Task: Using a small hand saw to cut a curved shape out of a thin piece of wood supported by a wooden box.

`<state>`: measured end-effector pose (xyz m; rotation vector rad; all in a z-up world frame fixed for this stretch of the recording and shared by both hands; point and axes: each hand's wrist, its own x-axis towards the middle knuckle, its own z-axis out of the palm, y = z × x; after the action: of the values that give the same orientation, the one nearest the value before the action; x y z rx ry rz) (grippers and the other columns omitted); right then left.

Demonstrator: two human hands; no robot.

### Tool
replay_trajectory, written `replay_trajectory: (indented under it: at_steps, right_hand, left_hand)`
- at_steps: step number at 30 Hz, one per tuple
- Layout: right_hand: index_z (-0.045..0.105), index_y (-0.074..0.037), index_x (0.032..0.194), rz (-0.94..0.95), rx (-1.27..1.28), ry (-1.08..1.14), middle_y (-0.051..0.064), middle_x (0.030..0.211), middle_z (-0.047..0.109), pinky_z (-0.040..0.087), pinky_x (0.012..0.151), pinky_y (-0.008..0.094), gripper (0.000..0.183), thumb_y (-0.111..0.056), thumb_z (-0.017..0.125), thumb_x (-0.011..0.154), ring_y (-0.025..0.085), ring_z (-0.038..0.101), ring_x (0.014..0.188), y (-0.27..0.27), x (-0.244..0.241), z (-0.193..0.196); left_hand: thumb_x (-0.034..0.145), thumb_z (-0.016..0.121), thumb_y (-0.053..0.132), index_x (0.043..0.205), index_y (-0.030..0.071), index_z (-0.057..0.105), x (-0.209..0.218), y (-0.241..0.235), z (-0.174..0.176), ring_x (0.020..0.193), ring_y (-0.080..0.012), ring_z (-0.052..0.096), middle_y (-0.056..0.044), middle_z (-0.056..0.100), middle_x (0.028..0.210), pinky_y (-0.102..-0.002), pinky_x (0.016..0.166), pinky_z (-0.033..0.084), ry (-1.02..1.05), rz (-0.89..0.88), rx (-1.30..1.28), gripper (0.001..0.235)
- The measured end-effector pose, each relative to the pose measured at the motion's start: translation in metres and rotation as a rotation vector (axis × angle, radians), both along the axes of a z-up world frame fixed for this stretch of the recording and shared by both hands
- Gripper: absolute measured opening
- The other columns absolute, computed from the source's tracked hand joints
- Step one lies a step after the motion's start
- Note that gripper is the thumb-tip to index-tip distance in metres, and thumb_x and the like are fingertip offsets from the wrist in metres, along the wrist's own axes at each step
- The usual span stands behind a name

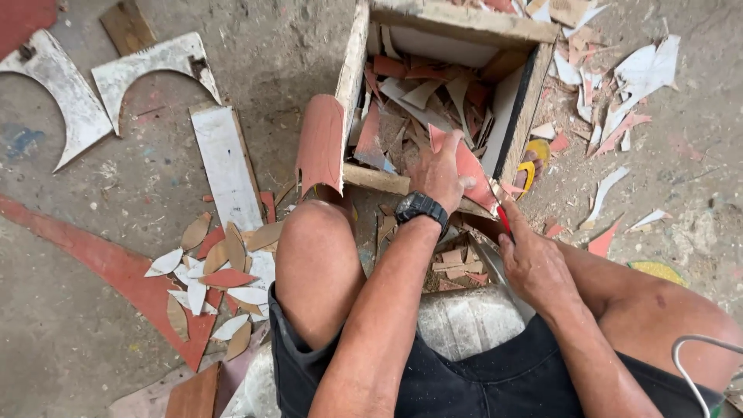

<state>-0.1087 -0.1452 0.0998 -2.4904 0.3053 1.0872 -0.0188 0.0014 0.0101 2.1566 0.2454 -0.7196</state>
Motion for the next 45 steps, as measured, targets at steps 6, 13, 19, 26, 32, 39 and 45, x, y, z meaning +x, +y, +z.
replay_trajectory:
  at_steps: [6,13,19,26,32,39,45]
  right_hand:
    - [0.026,-0.023,0.164,-0.02,0.03,-0.047,0.032,0.144,0.055,0.037,0.114,0.067,0.061,-0.024,0.039,0.104,0.054,0.053,0.132,0.014,0.019,0.008]
    - [0.032,-0.032,0.164,-0.282,0.017,-0.073,0.033,0.137,0.061,0.042,0.109,0.069,0.063,-0.033,0.047,0.103,0.056,0.058,0.123,0.016,0.005,0.039]
    - [0.024,-0.025,0.171,-0.416,-0.004,-0.323,0.02,0.081,0.064,0.048,0.068,0.049,0.07,-0.034,0.041,0.104,0.035,0.058,0.064,-0.038,-0.037,-0.003]
    - [0.069,-0.038,0.141,-0.339,0.135,-0.551,0.01,0.097,0.064,0.057,0.087,0.053,0.035,-0.034,0.058,0.107,0.033,0.07,0.091,-0.065,-0.051,-0.043]
    - [0.069,-0.012,0.133,-0.567,0.578,-0.449,0.013,0.053,0.059,0.047,0.039,0.029,0.034,-0.013,0.051,0.105,0.02,0.061,0.045,-0.051,-0.056,-0.029]
    - [0.069,-0.011,0.138,-0.509,0.538,-0.408,0.017,0.06,0.065,0.051,0.042,0.034,0.037,-0.016,0.055,0.103,0.023,0.064,0.05,-0.046,-0.055,-0.013]
    - [0.072,-0.006,0.127,-0.54,0.494,-0.41,0.013,0.06,0.064,0.049,0.046,0.029,0.03,-0.018,0.068,0.099,0.018,0.059,0.052,-0.056,-0.071,-0.032]
  left_hand:
    - [0.087,0.081,0.032,0.147,0.038,0.036,0.01,0.005,-0.009,0.119,-0.0459,0.066,-0.026,0.06,0.127,-0.056,0.103,0.051,0.025,-0.117,0.027,0.076]
    - [0.083,0.084,0.024,0.146,0.034,0.038,0.007,0.003,-0.011,0.116,-0.0505,0.065,-0.03,0.057,0.128,-0.056,0.102,0.054,0.026,-0.004,-0.026,0.078]
    - [0.075,0.084,0.016,0.149,0.023,0.041,0.017,0.01,0.036,0.094,-0.0301,0.067,-0.016,0.065,0.124,-0.044,0.079,0.06,0.023,-0.056,-0.145,0.086]
    - [0.079,0.088,0.034,0.145,0.04,0.041,0.013,0.022,0.086,0.126,-0.0476,0.062,-0.029,0.06,0.127,-0.053,0.108,0.047,-0.045,-0.262,-0.244,0.081]
    - [0.082,0.084,0.03,0.151,0.042,0.036,-0.006,0.027,0.09,0.126,-0.0483,0.061,-0.031,0.058,0.133,-0.057,0.108,0.046,-0.074,-0.307,-0.211,0.085]
    - [0.087,0.076,0.013,0.159,0.036,0.023,-0.02,0.021,0.106,0.134,-0.0581,0.051,-0.04,0.052,0.139,-0.065,0.111,0.041,-0.125,-0.341,-0.325,0.092]
    - [0.089,0.065,-0.004,0.165,0.027,0.007,-0.034,0.01,0.131,0.147,-0.0551,0.034,-0.031,0.031,0.164,-0.071,0.119,0.028,-0.206,-0.166,-0.511,0.101]
